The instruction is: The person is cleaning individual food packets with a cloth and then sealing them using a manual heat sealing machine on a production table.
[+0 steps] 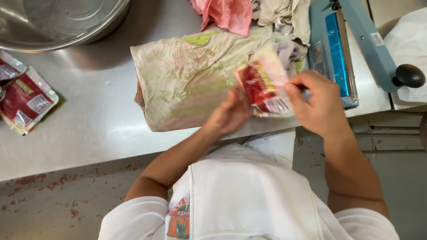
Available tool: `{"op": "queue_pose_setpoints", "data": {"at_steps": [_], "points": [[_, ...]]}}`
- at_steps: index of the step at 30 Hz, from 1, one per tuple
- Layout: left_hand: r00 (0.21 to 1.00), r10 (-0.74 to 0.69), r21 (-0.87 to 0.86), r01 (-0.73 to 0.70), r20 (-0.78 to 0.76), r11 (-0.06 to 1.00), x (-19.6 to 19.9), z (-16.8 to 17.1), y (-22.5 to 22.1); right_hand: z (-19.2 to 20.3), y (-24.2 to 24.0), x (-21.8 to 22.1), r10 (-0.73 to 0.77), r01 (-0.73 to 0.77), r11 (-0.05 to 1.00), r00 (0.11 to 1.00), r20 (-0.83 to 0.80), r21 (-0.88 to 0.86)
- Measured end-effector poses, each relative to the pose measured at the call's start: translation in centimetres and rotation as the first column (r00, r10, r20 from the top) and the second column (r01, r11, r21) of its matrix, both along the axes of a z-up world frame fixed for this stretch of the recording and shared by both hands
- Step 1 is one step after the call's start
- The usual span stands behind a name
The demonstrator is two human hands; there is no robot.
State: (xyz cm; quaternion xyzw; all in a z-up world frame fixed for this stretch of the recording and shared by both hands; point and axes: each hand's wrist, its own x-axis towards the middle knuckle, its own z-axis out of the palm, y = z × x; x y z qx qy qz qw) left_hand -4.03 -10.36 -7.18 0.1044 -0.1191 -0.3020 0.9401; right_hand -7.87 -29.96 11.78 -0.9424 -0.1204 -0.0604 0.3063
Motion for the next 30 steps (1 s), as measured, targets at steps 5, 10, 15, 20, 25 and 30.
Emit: {"op": "queue_pose_setpoints", "data": {"at_steps": [5,10,15,20,25,30], "points": [[0.918,-0.325,0.12,0.358,-0.226,0.926,-1.3,3.4,-6.4,-2.3,-7.5,-4.0,-0.343,0.347,0.938,0.932,-0.119,0.009],[0.85,-0.396,0.311,0.503,-0.347,0.807,0.0,5.6,-11.5,-4.4,-13.5,-5.2,-0.625,0.646,0.763,0.737,-0.259,-0.005],[0.887,-0.307,0.381,0.431,-0.343,0.818,4.7,5.0,-15.4,-9.3,-20.1,1.7,-0.706,0.806,0.52,0.591,-0.39,0.281],[0.918,-0.169,0.433,0.325,-0.36,0.841,8.1,3.0,-17.4,-12.5,-28.2,7.0,-0.215,0.739,0.274,0.671,-0.71,0.615],[0.933,-0.162,0.417,0.294,-0.322,0.86,8.9,2.5,-17.3,-4.5,-27.6,4.6,-0.391,0.411,0.826,0.911,-0.134,0.386],[0.942,-0.177,0.407,0.286,-0.285,0.867,9.3,1.2,-17.6,0.8,-15.8,0.3,-0.257,0.323,0.917,0.926,0.277,-0.231]]}}
